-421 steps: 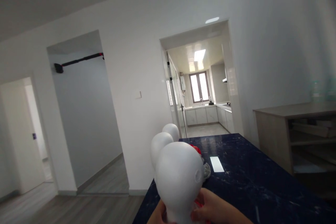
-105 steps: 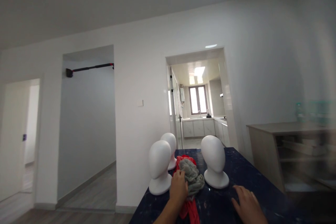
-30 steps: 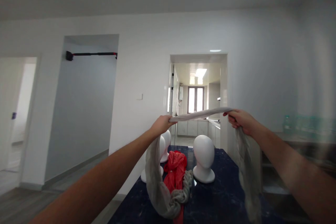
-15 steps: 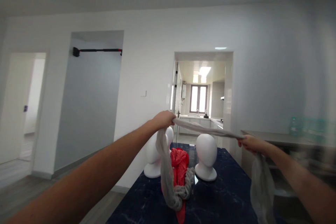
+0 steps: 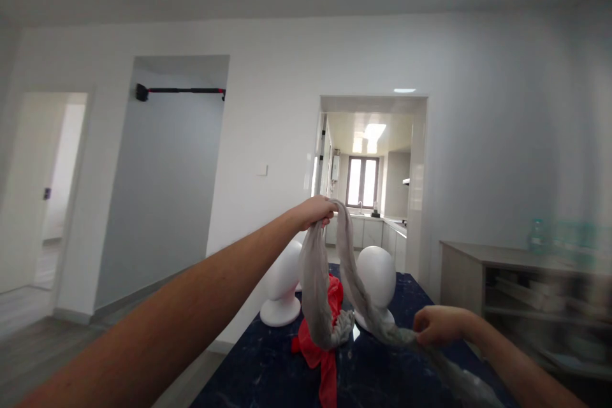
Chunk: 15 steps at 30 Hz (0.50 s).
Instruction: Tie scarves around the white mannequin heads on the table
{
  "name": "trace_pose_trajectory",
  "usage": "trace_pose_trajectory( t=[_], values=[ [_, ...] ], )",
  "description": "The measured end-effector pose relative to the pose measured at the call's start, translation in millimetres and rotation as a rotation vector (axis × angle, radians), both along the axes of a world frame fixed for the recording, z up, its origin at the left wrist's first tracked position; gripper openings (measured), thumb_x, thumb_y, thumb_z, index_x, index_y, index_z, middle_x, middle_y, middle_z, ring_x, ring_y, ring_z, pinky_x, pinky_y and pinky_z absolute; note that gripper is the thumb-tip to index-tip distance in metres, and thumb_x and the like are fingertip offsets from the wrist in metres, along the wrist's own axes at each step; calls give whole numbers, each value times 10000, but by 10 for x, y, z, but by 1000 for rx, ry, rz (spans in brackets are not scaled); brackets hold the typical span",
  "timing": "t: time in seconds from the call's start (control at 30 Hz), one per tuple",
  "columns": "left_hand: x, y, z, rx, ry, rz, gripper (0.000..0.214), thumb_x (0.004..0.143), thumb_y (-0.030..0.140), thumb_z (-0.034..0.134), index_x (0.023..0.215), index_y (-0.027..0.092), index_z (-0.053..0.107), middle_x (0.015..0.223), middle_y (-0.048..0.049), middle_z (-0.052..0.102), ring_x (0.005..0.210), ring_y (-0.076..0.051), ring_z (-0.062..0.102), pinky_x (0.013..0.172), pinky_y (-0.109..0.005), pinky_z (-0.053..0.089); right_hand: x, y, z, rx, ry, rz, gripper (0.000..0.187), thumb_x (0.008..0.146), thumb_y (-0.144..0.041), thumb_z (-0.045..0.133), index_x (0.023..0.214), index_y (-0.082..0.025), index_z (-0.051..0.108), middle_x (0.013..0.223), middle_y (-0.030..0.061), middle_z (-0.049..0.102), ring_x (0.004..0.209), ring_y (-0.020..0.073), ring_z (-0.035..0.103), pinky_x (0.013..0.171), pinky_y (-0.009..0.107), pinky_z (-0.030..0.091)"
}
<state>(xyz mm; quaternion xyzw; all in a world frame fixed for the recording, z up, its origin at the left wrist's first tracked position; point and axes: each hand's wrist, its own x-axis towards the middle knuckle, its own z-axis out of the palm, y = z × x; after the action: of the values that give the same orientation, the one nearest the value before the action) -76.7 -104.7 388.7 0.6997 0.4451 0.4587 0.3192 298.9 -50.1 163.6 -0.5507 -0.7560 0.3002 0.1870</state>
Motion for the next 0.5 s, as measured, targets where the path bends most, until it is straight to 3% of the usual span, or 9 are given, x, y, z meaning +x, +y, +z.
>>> trace_pose_trajectory(
  t=[0.1,0.13,0.2,0.27,0.33,0.4,0.5],
  values=[
    [244,-50,37,7,39,-26,124,720,167,676,776,198,569,566,55,510,444,-88,443,426,-232,292,-618,-262,171,99,217,196,532,633,-372,917,1129,-224,795,1073,95,817,980,271,754,871,361,587],
    [334,-66,33,18,56,-30,122,718,166,678,786,194,580,576,49,529,450,-88,449,427,-232,278,-858,-372,228,124,364,252,589,679,-447,906,1210,-239,758,1216,103,786,1105,274,730,956,381,573],
    [521,-95,12,43,89,-42,118,713,158,677,799,187,600,589,42,554,459,-88,454,430,-233,254,-1329,-562,288,129,611,345,600,773,-539,841,1269,-226,716,1300,104,757,1200,281,698,1038,412,548],
    [691,-123,-4,99,137,-65,93,709,143,669,779,180,620,581,36,555,476,-92,462,448,-236,275,-1705,-642,243,134,747,272,568,754,-550,852,1200,-217,739,1213,90,792,1151,301,717,997,410,568],
    [798,-151,8,196,179,-90,58,721,139,650,767,174,648,577,25,558,504,-103,481,479,-240,321,-1904,-578,115,160,804,174,479,695,-460,897,1080,-205,767,1074,68,819,1044,300,739,905,382,589],
    [802,-176,56,264,144,-81,85,744,141,626,804,169,679,590,17,566,517,-108,485,504,-244,349,-1897,-412,-24,139,833,70,346,664,-378,892,922,-182,768,869,47,801,862,264,739,788,356,597],
    [601,-180,188,250,-64,27,131,776,147,600,872,161,688,598,16,564,483,-102,463,497,-244,343,-1569,-157,-93,42,866,-41,268,699,-408,835,747,-185,694,569,-16,633,570,187,636,655,360,599]
  ],
)
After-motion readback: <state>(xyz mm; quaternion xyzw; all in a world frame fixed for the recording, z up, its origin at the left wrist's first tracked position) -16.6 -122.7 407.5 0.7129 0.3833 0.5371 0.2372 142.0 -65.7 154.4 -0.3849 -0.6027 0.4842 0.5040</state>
